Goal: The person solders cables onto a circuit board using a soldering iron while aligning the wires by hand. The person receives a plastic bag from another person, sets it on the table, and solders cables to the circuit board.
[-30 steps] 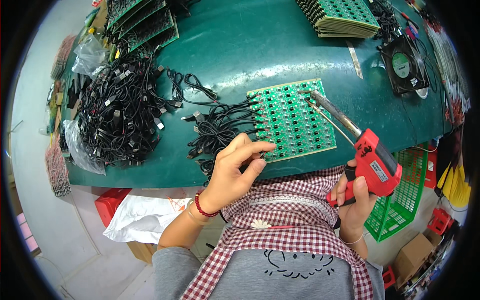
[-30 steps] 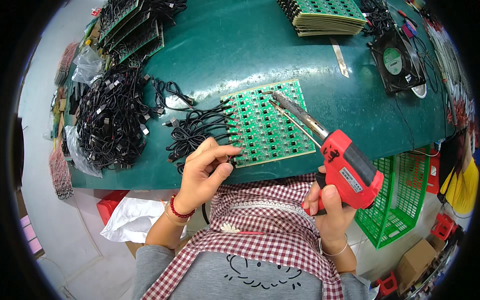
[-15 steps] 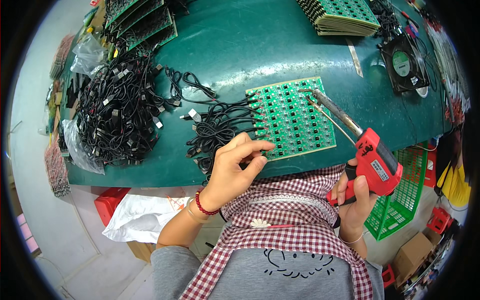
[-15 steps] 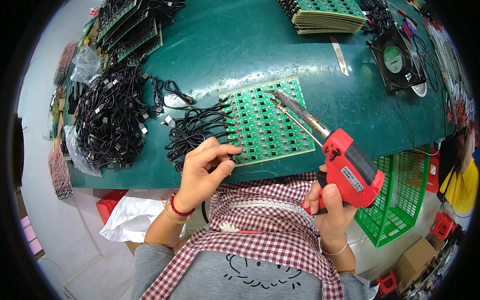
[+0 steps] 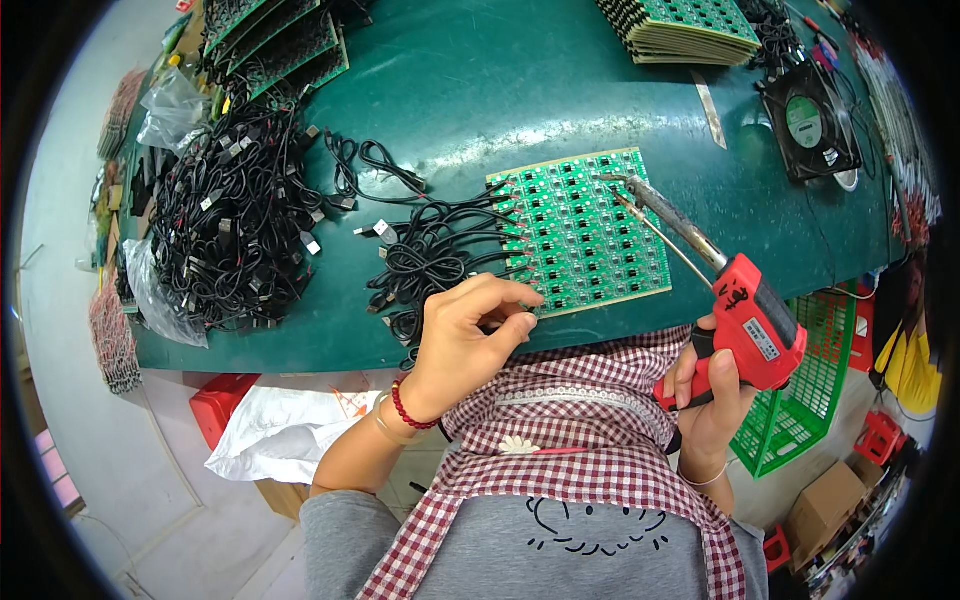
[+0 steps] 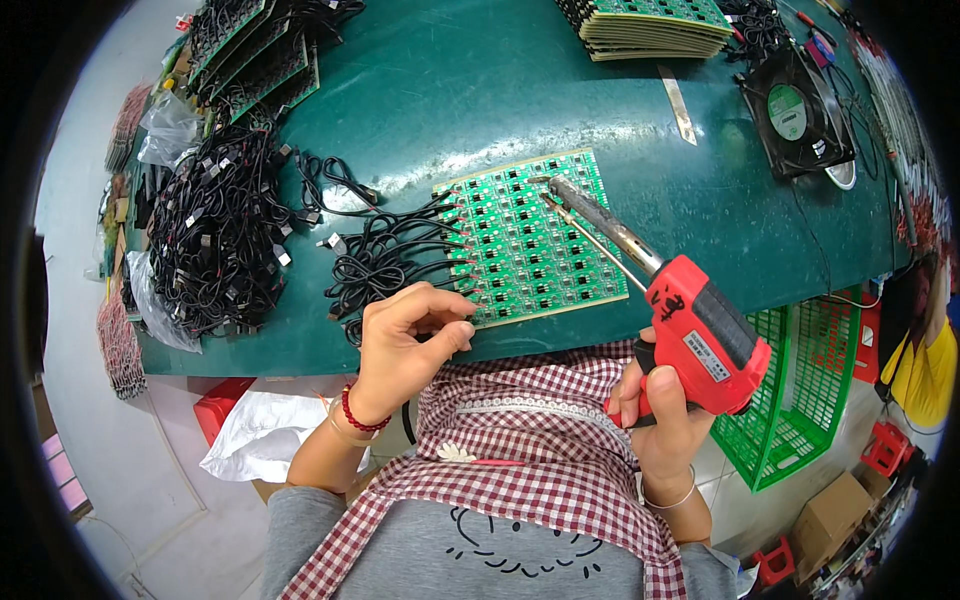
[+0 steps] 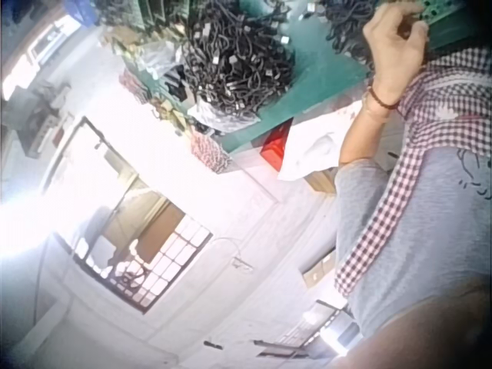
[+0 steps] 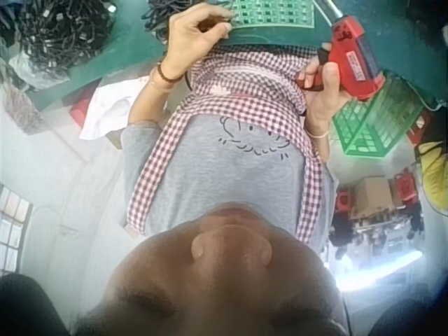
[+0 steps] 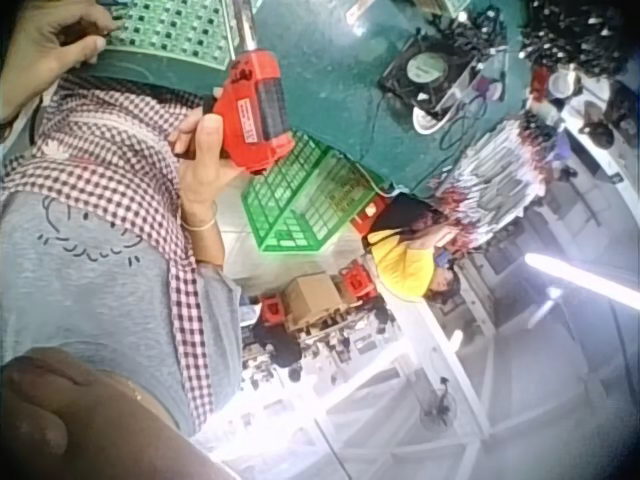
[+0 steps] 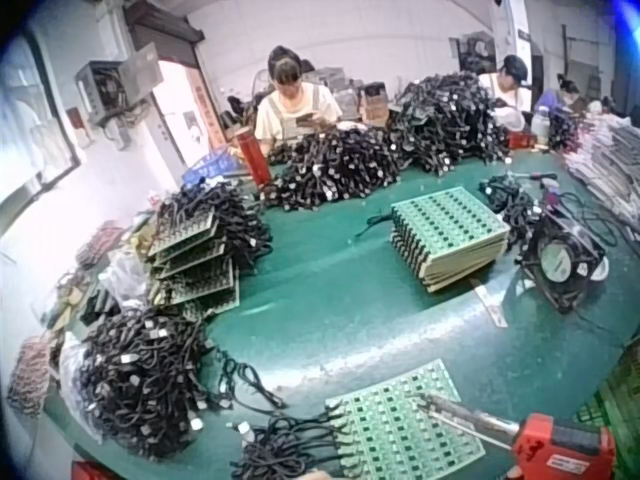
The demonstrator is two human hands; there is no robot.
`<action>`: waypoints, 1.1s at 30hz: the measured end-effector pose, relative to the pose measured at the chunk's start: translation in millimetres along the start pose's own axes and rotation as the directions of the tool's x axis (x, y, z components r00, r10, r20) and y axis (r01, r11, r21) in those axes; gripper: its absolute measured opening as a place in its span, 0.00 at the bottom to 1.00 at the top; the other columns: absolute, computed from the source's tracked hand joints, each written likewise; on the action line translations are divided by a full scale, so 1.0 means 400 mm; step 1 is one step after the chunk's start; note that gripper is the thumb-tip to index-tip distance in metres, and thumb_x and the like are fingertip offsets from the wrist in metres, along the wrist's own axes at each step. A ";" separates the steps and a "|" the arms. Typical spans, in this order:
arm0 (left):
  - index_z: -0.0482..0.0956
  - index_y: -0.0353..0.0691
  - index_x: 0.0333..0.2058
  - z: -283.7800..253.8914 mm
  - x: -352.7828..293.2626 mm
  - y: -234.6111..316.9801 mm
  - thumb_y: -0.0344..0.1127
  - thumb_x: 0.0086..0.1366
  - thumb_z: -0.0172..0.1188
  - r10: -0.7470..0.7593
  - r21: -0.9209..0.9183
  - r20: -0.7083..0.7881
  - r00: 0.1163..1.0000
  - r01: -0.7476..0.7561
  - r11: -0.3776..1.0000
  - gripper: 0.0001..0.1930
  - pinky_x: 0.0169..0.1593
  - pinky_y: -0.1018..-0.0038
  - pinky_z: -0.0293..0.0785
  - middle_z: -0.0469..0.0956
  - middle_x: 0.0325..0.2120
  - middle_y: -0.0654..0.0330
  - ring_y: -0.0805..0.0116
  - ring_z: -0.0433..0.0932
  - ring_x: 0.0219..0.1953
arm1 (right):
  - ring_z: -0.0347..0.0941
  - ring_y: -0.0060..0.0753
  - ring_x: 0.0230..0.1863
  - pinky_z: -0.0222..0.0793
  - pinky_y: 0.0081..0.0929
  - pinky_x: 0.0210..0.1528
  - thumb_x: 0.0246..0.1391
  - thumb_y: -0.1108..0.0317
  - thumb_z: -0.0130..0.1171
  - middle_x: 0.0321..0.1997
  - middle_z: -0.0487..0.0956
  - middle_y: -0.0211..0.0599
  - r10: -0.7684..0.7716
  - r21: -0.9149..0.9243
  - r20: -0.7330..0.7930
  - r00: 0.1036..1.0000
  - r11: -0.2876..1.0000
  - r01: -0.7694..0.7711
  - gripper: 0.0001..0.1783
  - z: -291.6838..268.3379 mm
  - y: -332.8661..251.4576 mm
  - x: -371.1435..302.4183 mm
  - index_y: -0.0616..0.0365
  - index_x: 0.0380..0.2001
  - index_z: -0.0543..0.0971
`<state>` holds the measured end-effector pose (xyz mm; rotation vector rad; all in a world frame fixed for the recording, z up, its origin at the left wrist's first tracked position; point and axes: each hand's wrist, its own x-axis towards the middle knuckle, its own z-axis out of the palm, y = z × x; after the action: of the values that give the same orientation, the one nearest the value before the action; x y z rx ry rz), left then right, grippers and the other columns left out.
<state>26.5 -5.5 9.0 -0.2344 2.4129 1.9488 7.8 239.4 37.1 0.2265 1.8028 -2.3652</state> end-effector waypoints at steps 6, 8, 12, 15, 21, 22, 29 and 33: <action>0.81 0.39 0.30 0.002 -0.010 0.000 0.20 0.49 0.64 0.318 0.546 0.090 0.944 -0.314 0.777 0.09 0.25 0.76 0.72 0.74 0.23 0.61 0.69 0.77 0.22 | 0.60 0.20 0.11 0.65 0.21 0.18 0.59 0.57 0.53 0.18 0.70 0.37 0.028 -0.087 0.084 0.996 0.996 -0.020 0.24 -0.055 0.018 -0.024 0.68 0.48 0.66; 0.80 0.40 0.29 -0.001 -0.007 -0.001 0.21 0.48 0.64 0.407 0.598 0.162 0.899 -0.418 0.684 0.09 0.26 0.72 0.70 0.72 0.21 0.60 0.64 0.74 0.23 | 0.60 0.20 0.12 0.65 0.22 0.19 0.58 0.56 0.54 0.18 0.70 0.37 0.058 -0.116 0.109 0.992 0.992 -0.045 0.25 -0.081 0.023 -0.040 0.68 0.48 0.66; 0.78 0.36 0.30 -0.005 -0.006 -0.018 0.20 0.47 0.63 0.452 0.588 0.201 0.869 -0.476 0.654 0.09 0.27 0.71 0.69 0.71 0.23 0.59 0.62 0.72 0.25 | 0.61 0.21 0.13 0.65 0.22 0.19 0.57 0.54 0.56 0.17 0.70 0.38 0.137 -0.235 0.156 0.978 0.967 -0.098 0.28 -0.130 0.037 -0.072 0.68 0.49 0.66; 0.78 0.35 0.30 0.003 -0.013 -0.030 0.18 0.47 0.63 0.490 0.575 0.149 0.859 -0.478 0.664 0.10 0.27 0.70 0.69 0.70 0.23 0.58 0.62 0.71 0.25 | 0.66 0.21 0.18 0.64 0.20 0.21 0.55 0.65 0.58 0.21 0.74 0.37 0.197 -0.206 0.232 0.953 0.967 -0.150 0.20 -0.148 0.036 -0.087 0.68 0.47 0.71; 0.78 0.35 0.31 0.005 -0.011 -0.038 0.17 0.47 0.62 0.460 0.580 0.140 0.877 -0.449 0.680 0.11 0.27 0.71 0.68 0.69 0.22 0.59 0.62 0.71 0.24 | 0.71 0.22 0.26 0.68 0.23 0.30 0.53 0.68 0.61 0.25 0.76 0.32 0.307 -0.346 0.260 0.916 0.915 -0.209 0.14 -0.154 0.040 -0.105 0.66 0.39 0.76; 0.78 0.35 0.31 0.005 -0.011 -0.037 0.17 0.47 0.62 0.459 0.581 0.138 0.878 -0.447 0.681 0.11 0.27 0.71 0.68 0.69 0.22 0.59 0.62 0.71 0.24 | 0.71 0.21 0.27 0.68 0.23 0.31 0.53 0.68 0.61 0.26 0.76 0.31 0.312 -0.352 0.280 0.908 0.913 -0.205 0.14 -0.154 0.042 -0.105 0.66 0.39 0.76; 0.77 0.35 0.31 0.006 -0.011 -0.038 0.17 0.47 0.62 0.447 0.577 0.116 0.887 -0.427 0.697 0.11 0.27 0.71 0.68 0.68 0.22 0.59 0.63 0.70 0.24 | 0.67 0.22 0.20 0.66 0.23 0.25 0.57 0.53 0.57 0.22 0.74 0.36 0.253 -0.505 0.350 0.902 0.862 -0.046 0.27 -0.176 0.069 -0.108 0.67 0.49 0.70; 0.77 0.34 0.30 0.007 -0.010 -0.042 0.17 0.47 0.61 0.454 0.580 0.109 0.884 -0.428 0.693 0.10 0.27 0.71 0.68 0.68 0.22 0.59 0.62 0.70 0.24 | 0.70 0.23 0.24 0.67 0.23 0.28 0.53 0.60 0.59 0.24 0.75 0.34 0.257 -0.564 0.329 0.909 0.825 -0.029 0.19 -0.177 0.070 -0.108 0.66 0.40 0.75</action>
<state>32.8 -5.9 -7.4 0.3709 3.1746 1.1604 57.7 301.9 1.6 -0.1710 2.0605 -1.5456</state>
